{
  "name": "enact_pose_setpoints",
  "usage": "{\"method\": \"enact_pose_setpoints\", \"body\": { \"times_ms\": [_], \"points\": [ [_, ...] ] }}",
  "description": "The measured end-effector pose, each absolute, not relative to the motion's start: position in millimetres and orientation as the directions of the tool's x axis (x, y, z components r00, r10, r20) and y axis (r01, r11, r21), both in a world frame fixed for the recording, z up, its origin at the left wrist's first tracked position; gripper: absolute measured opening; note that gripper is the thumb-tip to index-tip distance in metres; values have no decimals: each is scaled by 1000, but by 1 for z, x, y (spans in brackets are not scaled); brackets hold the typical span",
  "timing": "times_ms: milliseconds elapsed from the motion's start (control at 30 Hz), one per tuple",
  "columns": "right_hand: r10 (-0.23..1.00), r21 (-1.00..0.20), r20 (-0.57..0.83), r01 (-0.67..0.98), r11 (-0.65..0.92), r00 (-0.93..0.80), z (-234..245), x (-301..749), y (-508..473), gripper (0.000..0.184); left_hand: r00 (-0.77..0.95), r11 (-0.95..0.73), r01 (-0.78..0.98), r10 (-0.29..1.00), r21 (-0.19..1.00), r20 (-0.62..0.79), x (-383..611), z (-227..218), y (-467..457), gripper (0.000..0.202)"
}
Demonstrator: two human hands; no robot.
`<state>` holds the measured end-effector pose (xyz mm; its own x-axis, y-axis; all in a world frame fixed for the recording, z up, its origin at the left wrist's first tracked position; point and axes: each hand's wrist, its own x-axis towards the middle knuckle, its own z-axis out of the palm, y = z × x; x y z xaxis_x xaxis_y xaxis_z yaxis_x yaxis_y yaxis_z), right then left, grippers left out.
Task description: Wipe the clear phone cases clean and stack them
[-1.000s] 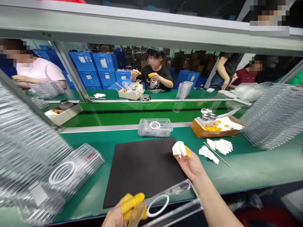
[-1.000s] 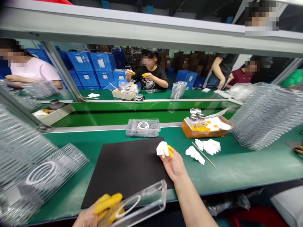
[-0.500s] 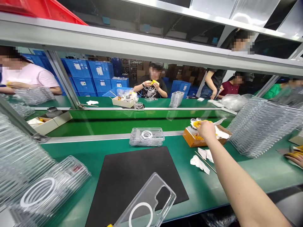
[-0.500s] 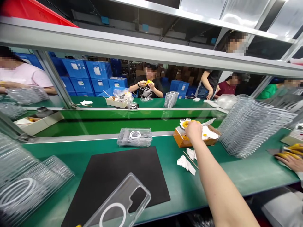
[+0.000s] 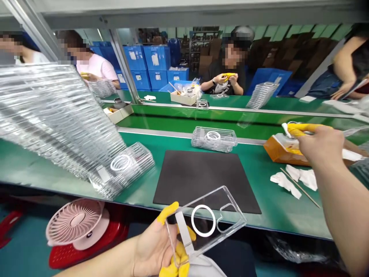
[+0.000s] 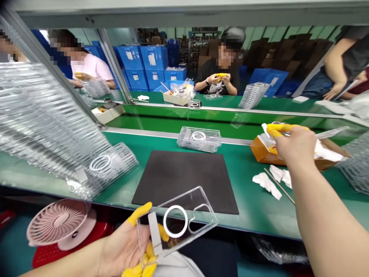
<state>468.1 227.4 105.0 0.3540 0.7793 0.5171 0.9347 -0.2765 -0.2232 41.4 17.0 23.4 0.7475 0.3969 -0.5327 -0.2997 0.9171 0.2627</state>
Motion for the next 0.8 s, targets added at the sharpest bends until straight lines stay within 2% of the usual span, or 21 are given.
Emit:
{"method": "enact_pose_setpoints", "body": {
  "times_ms": [67, 133, 167, 200, 233, 267, 367, 500, 567, 667, 700, 800],
  "points": [
    [810, -309, 514, 942, -133, 283, 88, 436, 186, 29, 775, 943, -263, 333, 204, -537, 38, 15, 15, 71],
    [846, -358, 514, 932, 61, 142, 63, 395, 139, 20, 788, 947, -264, 321, 182, -526, 35, 6, 12, 74],
    [863, -385, 505, 897, 216, 9, 50, 373, 117, 16, 791, 945, -272, 327, 182, -517, 35, 3, 10, 74],
    [834, -448, 515, 768, 458, -197, 38, 351, 98, 14, 793, 941, -280, 337, 187, -508, 34, 0, 9, 74],
    [793, -471, 515, 665, 579, -326, 29, 330, 81, 13, 794, 939, -285, 343, 191, -501, 34, -1, 9, 74],
    [757, -461, 533, 621, 634, -377, 22, 310, 68, 14, 795, 940, -283, 341, 191, -502, 34, -2, 9, 74],
    [699, -419, 552, 573, 704, -455, 17, 267, 47, 21, 784, 952, -251, 307, 176, -539, 34, -2, 12, 78],
    [562, -423, 493, 381, 822, -664, 24, 263, 45, 23, 753, 957, -214, 288, 194, -591, 34, -2, 17, 87],
    [551, -387, 496, 397, 832, -671, 25, 272, 50, 25, 734, 954, -205, 298, 220, -611, 34, -3, 19, 88],
    [610, -340, 544, 513, 788, -577, 24, 275, 54, 29, 720, 954, -184, 295, 237, -628, 33, -3, 22, 87],
    [603, -348, 547, 498, 794, -580, 24, 271, 53, 29, 719, 956, -176, 289, 236, -632, 33, -3, 23, 86],
    [499, -404, 512, 316, 858, -699, 24, 259, 50, 24, 719, 960, -153, 272, 236, -640, 32, -3, 26, 84]
  ]
}}
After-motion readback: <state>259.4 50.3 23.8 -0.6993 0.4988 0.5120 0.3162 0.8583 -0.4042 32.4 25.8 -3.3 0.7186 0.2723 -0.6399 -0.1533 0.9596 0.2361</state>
